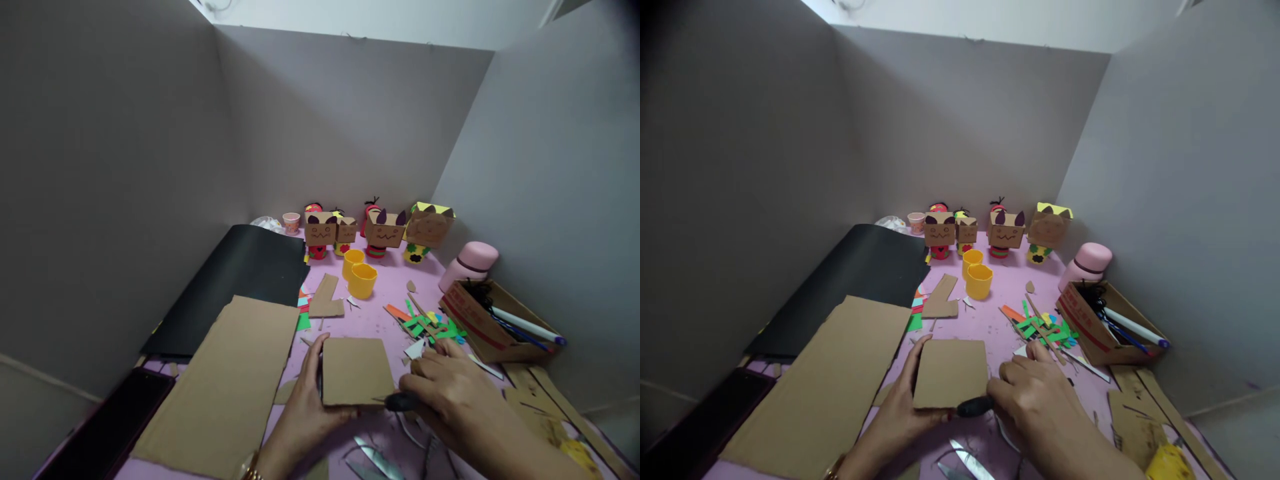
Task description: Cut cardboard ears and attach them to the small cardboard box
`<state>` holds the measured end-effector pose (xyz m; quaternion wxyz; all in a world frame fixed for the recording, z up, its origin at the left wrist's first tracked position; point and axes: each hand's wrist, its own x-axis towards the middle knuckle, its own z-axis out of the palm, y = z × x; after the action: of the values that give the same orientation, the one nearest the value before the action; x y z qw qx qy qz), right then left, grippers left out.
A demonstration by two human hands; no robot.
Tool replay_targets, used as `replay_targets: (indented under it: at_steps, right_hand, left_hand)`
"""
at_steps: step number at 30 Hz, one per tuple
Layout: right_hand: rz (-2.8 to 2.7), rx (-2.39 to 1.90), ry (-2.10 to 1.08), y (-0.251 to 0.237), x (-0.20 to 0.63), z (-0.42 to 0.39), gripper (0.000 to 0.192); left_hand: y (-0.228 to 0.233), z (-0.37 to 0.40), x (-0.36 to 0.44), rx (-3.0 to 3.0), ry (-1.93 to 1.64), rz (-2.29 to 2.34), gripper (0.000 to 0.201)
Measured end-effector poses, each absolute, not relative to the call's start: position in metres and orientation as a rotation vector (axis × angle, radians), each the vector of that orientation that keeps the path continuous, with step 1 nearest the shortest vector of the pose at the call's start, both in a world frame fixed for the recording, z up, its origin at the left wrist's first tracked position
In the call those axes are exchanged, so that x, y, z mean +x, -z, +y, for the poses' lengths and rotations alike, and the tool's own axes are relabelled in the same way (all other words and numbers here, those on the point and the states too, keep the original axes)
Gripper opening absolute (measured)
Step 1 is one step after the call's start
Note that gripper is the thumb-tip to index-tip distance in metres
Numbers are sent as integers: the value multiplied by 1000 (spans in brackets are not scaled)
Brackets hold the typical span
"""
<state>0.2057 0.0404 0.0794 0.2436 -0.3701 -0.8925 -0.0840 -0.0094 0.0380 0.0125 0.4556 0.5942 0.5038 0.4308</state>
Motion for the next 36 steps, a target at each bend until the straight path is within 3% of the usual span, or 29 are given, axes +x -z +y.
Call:
replay_targets:
  at_steps: [36]
  right_hand:
    - [-2406,-1063,87,-72,229,37,24]
  left_hand:
    - [-11,41,-10,1395,-1044,1181,112]
